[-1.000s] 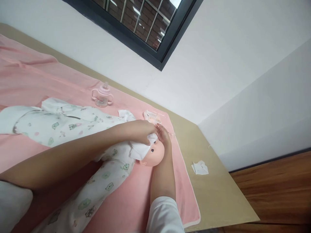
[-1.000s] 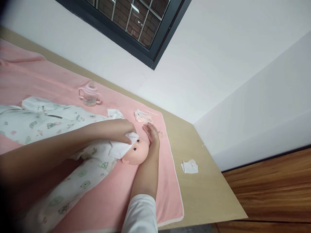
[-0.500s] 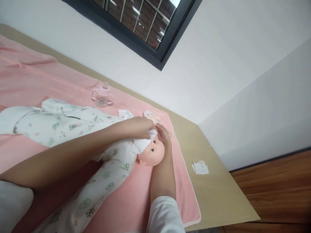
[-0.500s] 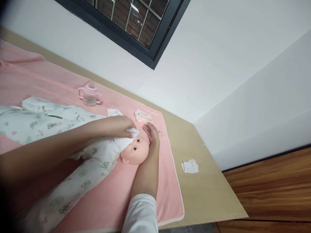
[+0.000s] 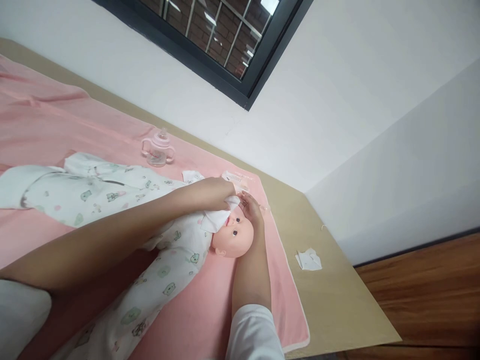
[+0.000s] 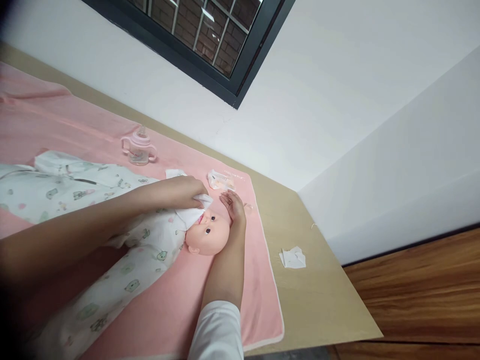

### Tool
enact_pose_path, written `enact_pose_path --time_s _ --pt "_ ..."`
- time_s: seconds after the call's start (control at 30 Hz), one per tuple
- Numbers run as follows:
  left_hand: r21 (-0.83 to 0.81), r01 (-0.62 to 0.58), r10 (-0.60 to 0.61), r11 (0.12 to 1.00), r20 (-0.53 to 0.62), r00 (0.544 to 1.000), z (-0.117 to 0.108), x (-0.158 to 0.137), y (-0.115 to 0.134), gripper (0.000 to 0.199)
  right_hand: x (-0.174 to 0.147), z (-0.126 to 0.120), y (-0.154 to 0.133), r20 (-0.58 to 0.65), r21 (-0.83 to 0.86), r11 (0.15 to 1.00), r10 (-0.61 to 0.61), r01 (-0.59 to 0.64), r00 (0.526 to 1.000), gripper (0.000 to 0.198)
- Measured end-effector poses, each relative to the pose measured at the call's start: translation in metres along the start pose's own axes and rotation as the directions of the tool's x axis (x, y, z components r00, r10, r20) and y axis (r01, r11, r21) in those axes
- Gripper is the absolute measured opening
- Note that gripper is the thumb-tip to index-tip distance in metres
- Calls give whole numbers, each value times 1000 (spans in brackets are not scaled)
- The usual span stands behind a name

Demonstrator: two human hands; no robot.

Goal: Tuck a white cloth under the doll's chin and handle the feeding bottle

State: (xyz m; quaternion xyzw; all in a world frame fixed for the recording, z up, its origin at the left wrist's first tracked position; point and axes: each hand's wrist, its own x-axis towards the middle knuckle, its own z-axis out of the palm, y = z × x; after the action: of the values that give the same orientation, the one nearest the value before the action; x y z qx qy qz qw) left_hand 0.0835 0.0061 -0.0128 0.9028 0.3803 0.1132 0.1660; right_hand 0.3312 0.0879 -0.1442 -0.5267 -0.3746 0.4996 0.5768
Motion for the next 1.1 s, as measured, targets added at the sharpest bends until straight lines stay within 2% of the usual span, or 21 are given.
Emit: enact_pose_path --time_s 0.13,0.23,0.37,0.47,0.53,0.67,0.77,1.1 --pt "-66 34 -33 997 17 999 -7 -7 4 21 -2 1 0 17 3 1000 12 -12 1000 37" --pt "-80 25 -23 996 28 999 -13 -16 8 25 -1 1 0 27 11 1000 21 -21 999 36" --pt "-73 -35 42 997 91 995 -14 -23 11 32 2 -1 0 34 19 999 48 -48 998 26" --pt "-73 -32 42 997 132 990 -10 -22 14 29 3 -2 2 31 25 999 47 -47 998 12" --pt "-63 -28 37 998 151 988 -8 -20 17 25 3 -3 2 30 23 999 44 -44 999 11" --pt "0 -15 15 1000 188 982 -7 -18 22 20 2 -2 2 33 6 999 45 -45 998 25" --pt "50 -22 13 998 169 986 -7 -18 22 17 1 0 2 25 -6 1000 30 -29 999 36" --pt "82 23 -37 996 168 985 -4 -14 19 13 -8 8 2 -28 -58 998 -31 29 999 38"
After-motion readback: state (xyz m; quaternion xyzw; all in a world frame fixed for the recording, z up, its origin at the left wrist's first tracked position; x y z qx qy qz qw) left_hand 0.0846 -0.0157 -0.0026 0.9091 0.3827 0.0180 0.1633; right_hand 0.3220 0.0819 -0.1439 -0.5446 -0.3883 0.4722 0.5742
